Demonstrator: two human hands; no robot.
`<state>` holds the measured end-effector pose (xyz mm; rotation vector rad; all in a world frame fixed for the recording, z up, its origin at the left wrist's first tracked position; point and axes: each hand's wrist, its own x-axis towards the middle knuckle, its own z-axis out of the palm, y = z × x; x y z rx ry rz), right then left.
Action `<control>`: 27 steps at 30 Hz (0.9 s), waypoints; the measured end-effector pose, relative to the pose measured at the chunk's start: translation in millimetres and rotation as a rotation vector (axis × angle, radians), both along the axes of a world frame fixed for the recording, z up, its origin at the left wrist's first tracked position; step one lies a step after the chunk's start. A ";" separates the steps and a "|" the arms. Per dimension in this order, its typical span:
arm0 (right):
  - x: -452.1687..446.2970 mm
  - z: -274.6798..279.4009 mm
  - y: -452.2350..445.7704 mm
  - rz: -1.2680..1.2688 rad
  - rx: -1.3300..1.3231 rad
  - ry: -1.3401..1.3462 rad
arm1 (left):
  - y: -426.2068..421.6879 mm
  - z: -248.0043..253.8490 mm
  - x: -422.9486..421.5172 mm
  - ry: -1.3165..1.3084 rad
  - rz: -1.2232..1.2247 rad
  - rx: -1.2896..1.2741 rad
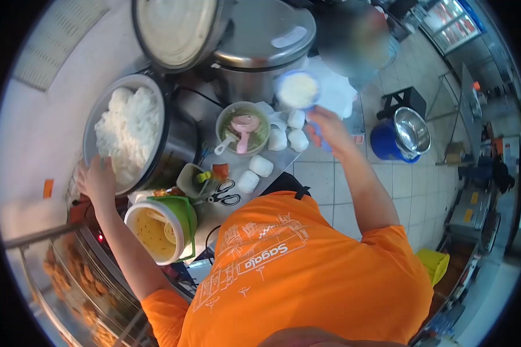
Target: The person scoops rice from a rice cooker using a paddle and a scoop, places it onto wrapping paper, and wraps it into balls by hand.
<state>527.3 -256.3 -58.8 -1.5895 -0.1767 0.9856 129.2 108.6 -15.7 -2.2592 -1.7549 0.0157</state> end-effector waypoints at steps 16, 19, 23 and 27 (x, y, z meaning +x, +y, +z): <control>270.0 -115.8 -59.7 -0.159 -0.384 -1.656 | -303.3 -116.0 419.8 -0.583 -1.089 -0.945; 271.7 -243.2 -63.3 0.609 -0.601 -1.404 | -324.0 -160.1 472.1 -0.460 -1.091 -0.980; 316.0 -222.8 -56.4 0.801 -0.426 -1.011 | -342.0 -186.1 518.3 -0.421 -0.817 -1.130; 369.0 -213.7 -62.5 0.352 0.011 -0.994 | -352.6 -210.1 540.0 -0.475 -0.697 -0.850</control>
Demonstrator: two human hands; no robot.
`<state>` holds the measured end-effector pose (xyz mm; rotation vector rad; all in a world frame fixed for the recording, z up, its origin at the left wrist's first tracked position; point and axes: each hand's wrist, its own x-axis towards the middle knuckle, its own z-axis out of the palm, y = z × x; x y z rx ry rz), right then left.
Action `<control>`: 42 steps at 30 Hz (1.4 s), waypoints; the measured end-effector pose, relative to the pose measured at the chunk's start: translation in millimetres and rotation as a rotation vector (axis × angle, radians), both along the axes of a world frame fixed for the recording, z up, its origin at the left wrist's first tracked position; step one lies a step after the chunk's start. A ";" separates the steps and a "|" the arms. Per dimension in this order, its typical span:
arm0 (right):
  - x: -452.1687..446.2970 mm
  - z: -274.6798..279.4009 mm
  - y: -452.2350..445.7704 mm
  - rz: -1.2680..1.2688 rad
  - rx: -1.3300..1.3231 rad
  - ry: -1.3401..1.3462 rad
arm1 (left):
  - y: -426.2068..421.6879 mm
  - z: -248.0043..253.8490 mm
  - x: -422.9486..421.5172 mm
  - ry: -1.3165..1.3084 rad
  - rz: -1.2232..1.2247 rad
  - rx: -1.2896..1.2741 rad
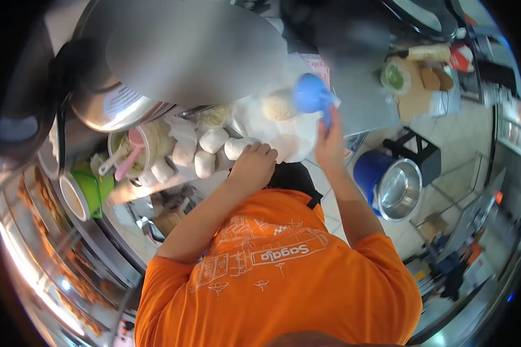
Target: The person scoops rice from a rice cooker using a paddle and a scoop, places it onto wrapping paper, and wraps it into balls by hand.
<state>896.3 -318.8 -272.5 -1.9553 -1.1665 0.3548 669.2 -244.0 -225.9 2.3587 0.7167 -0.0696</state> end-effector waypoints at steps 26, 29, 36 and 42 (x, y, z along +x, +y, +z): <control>106.8 -35.1 8.3 1.230 -0.066 -0.227 | -45.6 -46.8 66.1 0.223 0.190 0.197; 114.3 -35.3 10.7 1.345 -0.054 -0.242 | -56.1 -65.8 58.6 0.148 0.215 0.351; 113.6 -34.8 13.7 1.320 -0.085 -0.199 | -60.0 -59.9 52.9 -0.039 0.410 0.235; 104.2 -51.6 18.5 1.139 -0.107 -0.071 | -55.1 -54.8 60.3 -0.158 0.752 -0.014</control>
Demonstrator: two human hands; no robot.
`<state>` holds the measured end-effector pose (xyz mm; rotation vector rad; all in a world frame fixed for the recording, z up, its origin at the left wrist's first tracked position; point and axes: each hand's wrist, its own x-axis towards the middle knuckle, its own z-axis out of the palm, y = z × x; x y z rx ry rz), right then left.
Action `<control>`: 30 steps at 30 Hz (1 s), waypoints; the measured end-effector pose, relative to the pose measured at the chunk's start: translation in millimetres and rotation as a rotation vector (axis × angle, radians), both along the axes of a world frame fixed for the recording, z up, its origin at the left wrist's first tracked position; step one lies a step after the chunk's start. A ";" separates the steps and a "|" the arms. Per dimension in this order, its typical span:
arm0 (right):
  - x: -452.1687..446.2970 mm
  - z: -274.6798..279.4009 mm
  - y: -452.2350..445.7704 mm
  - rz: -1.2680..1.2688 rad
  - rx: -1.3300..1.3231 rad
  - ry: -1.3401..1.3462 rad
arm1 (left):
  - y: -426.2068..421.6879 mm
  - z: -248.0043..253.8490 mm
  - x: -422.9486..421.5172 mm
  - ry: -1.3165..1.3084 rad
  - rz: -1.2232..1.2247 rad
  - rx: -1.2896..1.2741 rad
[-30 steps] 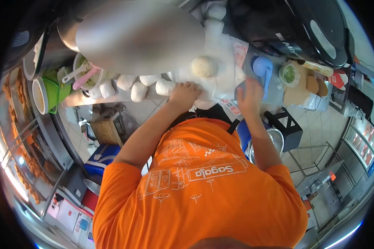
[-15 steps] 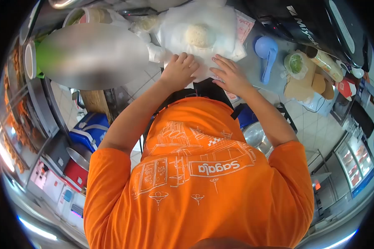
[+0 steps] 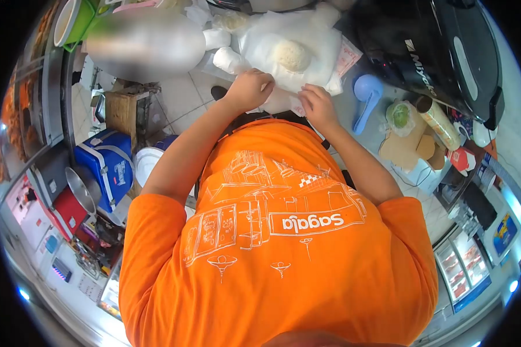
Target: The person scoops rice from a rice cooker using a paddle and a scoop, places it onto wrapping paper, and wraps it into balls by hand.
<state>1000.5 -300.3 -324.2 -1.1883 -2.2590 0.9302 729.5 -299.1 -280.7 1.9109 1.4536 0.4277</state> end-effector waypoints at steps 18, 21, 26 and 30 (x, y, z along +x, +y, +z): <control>5.6 12.9 13.7 -0.145 -0.172 0.051 | 5.2 7.6 0.0 0.252 -0.172 0.200; 12.4 25.6 6.3 -0.192 -0.227 0.094 | 5.7 10.4 -13.1 0.397 -0.321 0.301; 38.3 41.9 -12.7 -0.057 -0.031 0.094 | -9.9 27.5 -8.6 0.306 -0.460 0.335; 52.4 37.7 -15.4 0.198 0.330 -0.018 | -35.8 3.0 -10.6 0.123 -0.471 0.380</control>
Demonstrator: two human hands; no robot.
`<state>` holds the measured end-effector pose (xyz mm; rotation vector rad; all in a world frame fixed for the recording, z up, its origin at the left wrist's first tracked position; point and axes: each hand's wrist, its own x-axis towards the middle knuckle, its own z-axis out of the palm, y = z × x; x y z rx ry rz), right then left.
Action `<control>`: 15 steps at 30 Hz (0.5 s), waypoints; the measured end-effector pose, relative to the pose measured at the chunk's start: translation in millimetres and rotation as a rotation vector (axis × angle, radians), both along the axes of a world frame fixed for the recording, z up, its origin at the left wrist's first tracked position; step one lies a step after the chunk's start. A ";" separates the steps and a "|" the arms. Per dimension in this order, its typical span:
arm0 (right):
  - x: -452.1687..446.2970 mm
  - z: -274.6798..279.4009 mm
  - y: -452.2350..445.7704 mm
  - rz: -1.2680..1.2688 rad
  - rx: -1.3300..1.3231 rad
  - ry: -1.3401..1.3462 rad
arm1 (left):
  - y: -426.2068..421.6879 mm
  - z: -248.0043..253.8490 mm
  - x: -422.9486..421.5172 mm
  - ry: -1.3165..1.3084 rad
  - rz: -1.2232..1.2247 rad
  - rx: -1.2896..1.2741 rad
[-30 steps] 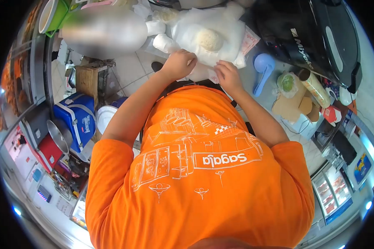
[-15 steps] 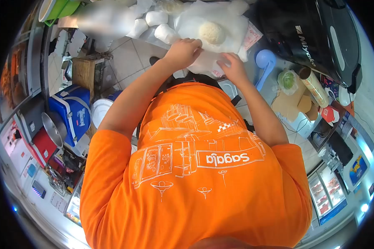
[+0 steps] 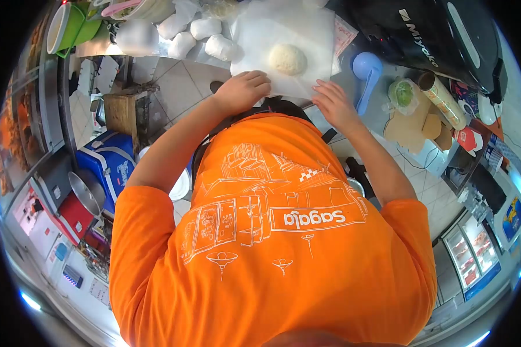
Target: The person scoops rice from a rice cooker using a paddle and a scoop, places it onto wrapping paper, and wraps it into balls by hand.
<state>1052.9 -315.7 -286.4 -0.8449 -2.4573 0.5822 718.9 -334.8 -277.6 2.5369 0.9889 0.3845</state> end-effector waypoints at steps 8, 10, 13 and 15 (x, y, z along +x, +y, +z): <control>-34.1 -18.4 56.6 -0.425 -0.541 -0.174 | 39.8 -17.3 16.7 -0.059 0.811 -0.579; -47.2 -32.9 84.5 -0.490 -0.490 -0.154 | 67.2 -35.2 13.3 0.035 0.829 -0.636; -51.1 -42.2 101.0 -0.442 -0.513 -0.341 | 77.8 -42.2 18.0 0.177 0.866 -0.700; -51.2 -42.2 95.5 -0.455 -0.490 -0.430 | 76.4 -34.1 24.6 0.225 0.892 -0.707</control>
